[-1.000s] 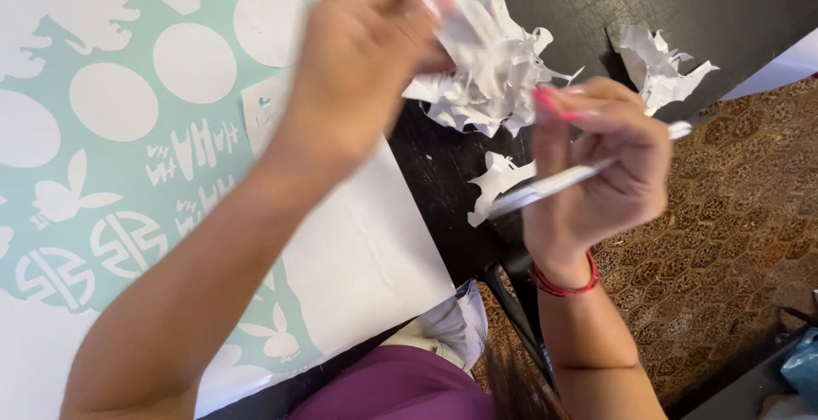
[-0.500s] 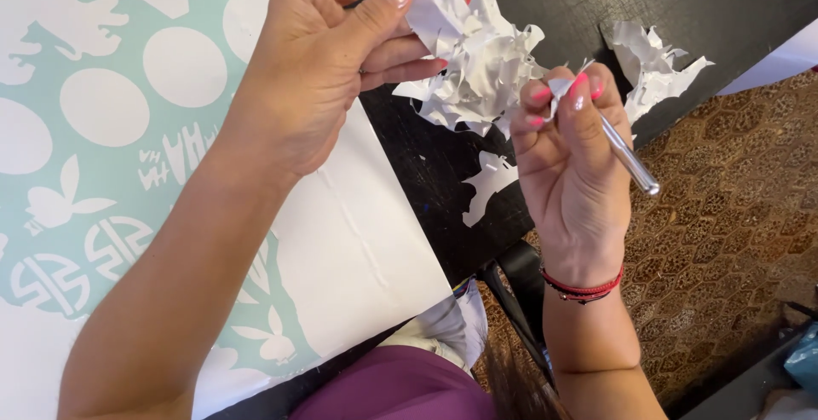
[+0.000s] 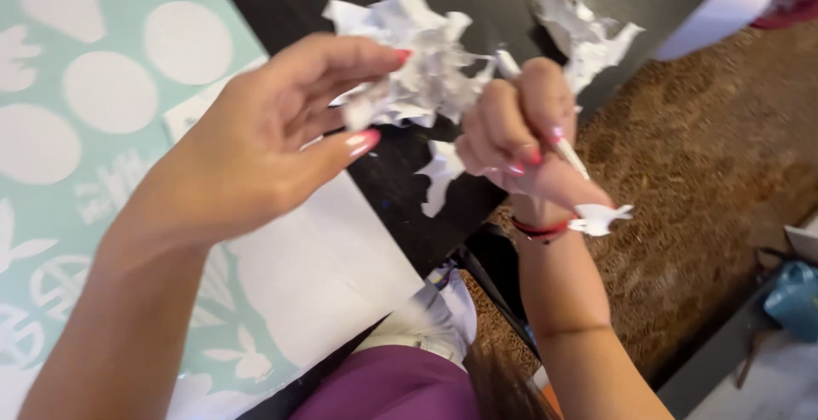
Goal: Weeding excess vinyl from a cut decal sheet using a craft knife and fingers
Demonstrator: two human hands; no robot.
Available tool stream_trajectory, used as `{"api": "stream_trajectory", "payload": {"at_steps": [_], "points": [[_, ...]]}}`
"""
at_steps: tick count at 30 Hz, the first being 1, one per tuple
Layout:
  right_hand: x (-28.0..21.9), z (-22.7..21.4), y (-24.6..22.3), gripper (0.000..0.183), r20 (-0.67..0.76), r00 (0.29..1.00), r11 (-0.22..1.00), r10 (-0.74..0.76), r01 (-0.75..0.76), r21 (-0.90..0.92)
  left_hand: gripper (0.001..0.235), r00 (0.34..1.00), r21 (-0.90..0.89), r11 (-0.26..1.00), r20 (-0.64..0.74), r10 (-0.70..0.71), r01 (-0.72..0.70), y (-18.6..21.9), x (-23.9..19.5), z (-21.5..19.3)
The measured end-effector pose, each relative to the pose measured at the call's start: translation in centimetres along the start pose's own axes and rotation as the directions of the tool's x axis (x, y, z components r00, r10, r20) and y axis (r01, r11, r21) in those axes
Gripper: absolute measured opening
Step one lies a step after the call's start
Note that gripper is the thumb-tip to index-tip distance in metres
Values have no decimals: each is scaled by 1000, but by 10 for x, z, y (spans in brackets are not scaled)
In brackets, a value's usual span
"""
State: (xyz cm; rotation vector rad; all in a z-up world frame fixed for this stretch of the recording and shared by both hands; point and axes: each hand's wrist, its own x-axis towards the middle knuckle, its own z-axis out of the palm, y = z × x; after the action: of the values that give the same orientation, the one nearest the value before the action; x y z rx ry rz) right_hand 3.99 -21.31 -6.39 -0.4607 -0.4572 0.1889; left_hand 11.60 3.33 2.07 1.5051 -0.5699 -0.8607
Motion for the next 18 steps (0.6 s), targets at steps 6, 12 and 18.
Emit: {"api": "stream_trajectory", "payload": {"at_steps": [6, 12, 18], "points": [[-4, 5, -4, 24, -20, 1000, 999, -7, 6, -50, 77, 989, 371, 917, 30, 147, -148, 22, -26, 40], [0, 19, 0, 32, -25, 995, 974, -95, 87, -210, 23, 857, 524, 767, -127, 499, -369, 31, -38, 95], [-2, 24, -1, 28, 85, 989, 946, -119, 139, -291, 25, 980, 97, 982, -102, 169, -160, 23, -32, 121]]}}
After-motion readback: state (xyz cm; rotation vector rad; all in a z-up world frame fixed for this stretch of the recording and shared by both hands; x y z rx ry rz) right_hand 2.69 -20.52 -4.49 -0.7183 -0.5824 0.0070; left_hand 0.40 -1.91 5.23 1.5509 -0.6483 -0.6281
